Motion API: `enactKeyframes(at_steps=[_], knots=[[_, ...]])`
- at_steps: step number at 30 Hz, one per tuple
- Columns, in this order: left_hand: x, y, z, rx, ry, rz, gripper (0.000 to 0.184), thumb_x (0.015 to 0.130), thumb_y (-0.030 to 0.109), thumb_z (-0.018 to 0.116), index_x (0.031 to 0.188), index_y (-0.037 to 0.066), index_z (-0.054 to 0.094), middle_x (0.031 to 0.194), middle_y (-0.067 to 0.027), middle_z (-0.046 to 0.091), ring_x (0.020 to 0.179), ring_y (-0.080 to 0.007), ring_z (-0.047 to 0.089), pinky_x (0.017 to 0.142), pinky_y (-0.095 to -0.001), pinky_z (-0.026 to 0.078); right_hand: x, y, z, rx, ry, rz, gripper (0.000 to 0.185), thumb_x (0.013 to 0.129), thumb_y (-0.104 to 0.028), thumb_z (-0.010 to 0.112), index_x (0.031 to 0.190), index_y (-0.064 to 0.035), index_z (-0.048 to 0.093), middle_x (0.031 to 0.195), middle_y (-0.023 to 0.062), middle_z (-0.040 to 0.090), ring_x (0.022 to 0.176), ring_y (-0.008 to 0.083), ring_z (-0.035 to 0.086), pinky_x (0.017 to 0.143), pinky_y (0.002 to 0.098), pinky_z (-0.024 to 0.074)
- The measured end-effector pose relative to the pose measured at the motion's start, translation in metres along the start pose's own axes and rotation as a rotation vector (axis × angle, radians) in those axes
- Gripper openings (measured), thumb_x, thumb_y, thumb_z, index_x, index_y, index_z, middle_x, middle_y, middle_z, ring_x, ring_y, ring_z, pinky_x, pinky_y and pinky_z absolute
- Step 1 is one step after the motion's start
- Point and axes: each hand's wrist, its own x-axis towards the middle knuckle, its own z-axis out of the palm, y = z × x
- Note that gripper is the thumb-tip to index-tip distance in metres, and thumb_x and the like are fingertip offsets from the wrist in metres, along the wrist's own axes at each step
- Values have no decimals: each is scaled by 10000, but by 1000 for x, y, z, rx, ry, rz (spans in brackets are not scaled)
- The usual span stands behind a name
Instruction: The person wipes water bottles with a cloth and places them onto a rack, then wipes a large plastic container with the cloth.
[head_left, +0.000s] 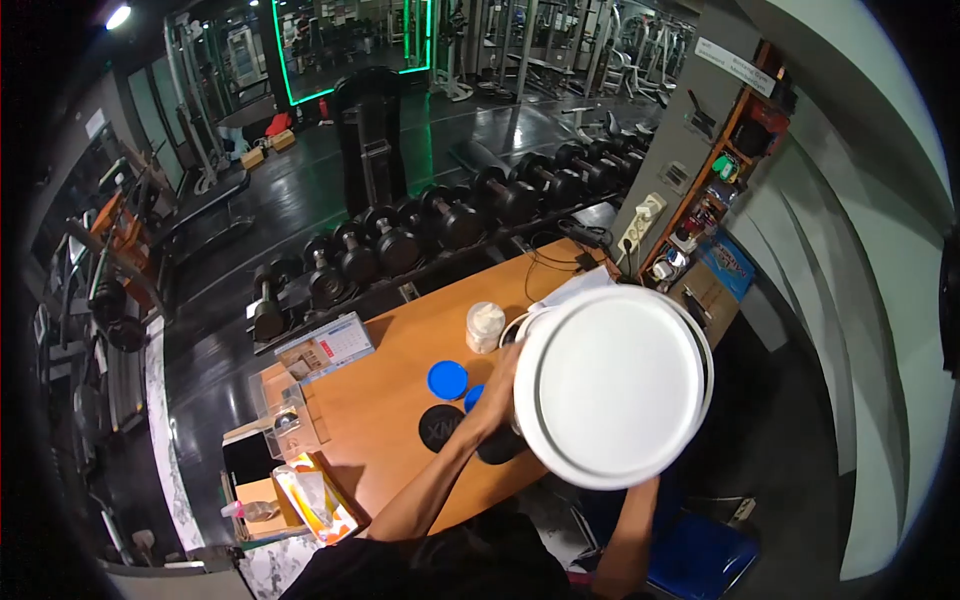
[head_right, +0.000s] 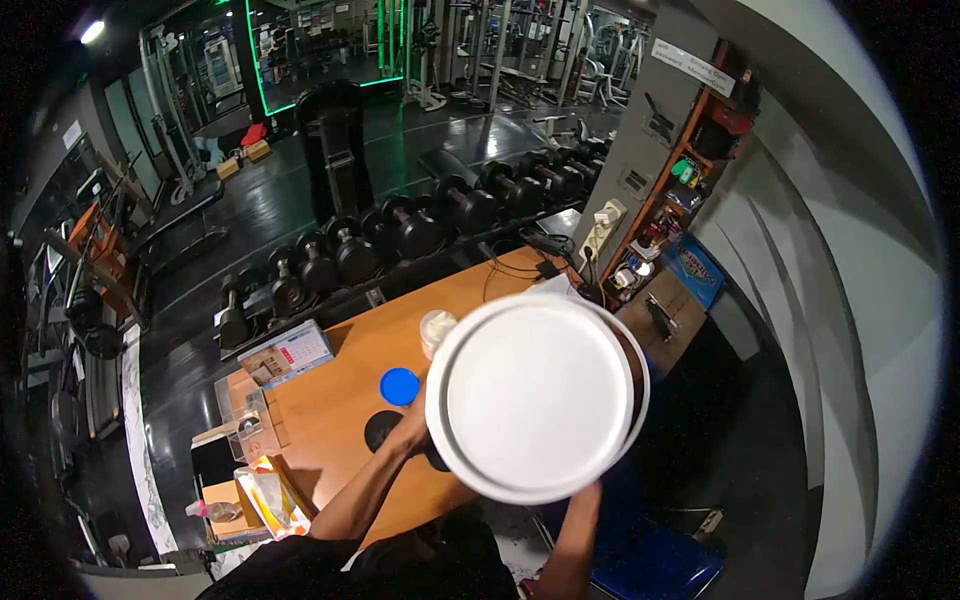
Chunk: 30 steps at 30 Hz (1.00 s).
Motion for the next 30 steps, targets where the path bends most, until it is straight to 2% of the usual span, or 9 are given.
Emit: enactKeyframes(at_steps=[6, 8, 12, 14, 17, 19, 22, 26, 30], knots=[[-124, -1, 8, 104, -35, 121, 740, 906, 560, 429, 1469, 125, 226, 1450, -137, 249, 1344, -291, 241, 1100, -409, 181, -114, 58, -56, 72, 107, 139, 552, 915, -373, 538, 1336, -44, 401, 1299, 108, 493, 1141, 229, 511, 939, 393, 443], [-167, -14, 4, 70, -77, 46, 851, 855, 622, 495, 1480, 133, 187, 1471, -110, 227, 1313, -256, 265, 1036, -391, 289, -144, 82, -68, 81, 136, 199, 538, 915, -370, 538, 1324, -43, 413, 1286, 105, 503, 1129, 225, 518, 928, 393, 450], [-245, -25, 1, -137, -8, -118, 834, 878, 557, 522, 1493, 136, 147, 1476, -102, 239, 1303, -262, 279, 1044, -399, 280, -173, 115, -75, 61, 134, 300, 511, 916, -363, 538, 1301, -42, 438, 1258, 100, 524, 1107, 219, 531, 907, 394, 463], [-283, -66, -8, -120, 98, -272, 742, 923, 499, 467, 1488, 129, 162, 1528, -99, 164, 1389, -263, 177, 1121, -417, 172, -178, 129, -75, 41, 97, 340, 498, 917, -360, 538, 1290, -41, 451, 1244, 97, 534, 1095, 216, 537, 896, 394, 470], [-307, -23, 6, -471, 405, -533, 714, 929, 537, 405, 1448, 67, 265, 1501, -139, 240, 1376, -269, 240, 1126, -403, 211, -176, 148, -69, 12, 24, 400, 479, 918, -355, 538, 1273, -40, 470, 1224, 93, 550, 1079, 212, 546, 880, 394, 481], [-324, -50, -2, -588, 512, -558, 734, 934, 580, 332, 1407, 19, 337, 1441, -176, 351, 1331, -280, 334, 1105, -398, 275, -176, 166, -59, -12, -22, 460, 467, 918, -351, 538, 1261, -39, 482, 1210, 91, 560, 1067, 208, 553, 869, 394, 487], [-345, -125, -26, -612, 528, -343, 732, 951, 558, 306, 1440, 16, 246, 1475, -170, 289, 1348, -271, 306, 1113, -384, 253, -177, 194, -42, -65, -116, 554, 450, 919, -346, 537, 1244, -38, 501, 1189, 87, 576, 1050, 204, 562, 853, 394, 498], [-355, -163, -47, -371, 614, -167, 621, 978, 461, 338, 1389, -4, 308, 1423, -163, 349, 1338, -251, 307, 1115, -368, 229, -183, 238, -29, -154, -222, 670, 427, 920, -340, 537, 1221, -37, 526, 1162, 81, 597, 1028, 198, 575, 832, 395, 511], [-362, -222, -76, -375, 649, -186, 630, 980, 488, 304, 1384, 6, 337, 1380, -163, 409, 1279, -250, 398, 1083, -363, 297, -192, 249, 9, -57, -365, 719, 388, 909, -328, 559, 1167, -38, 559, 1079, 92, 632, 919, 209, 615, 746, 403, 540]])
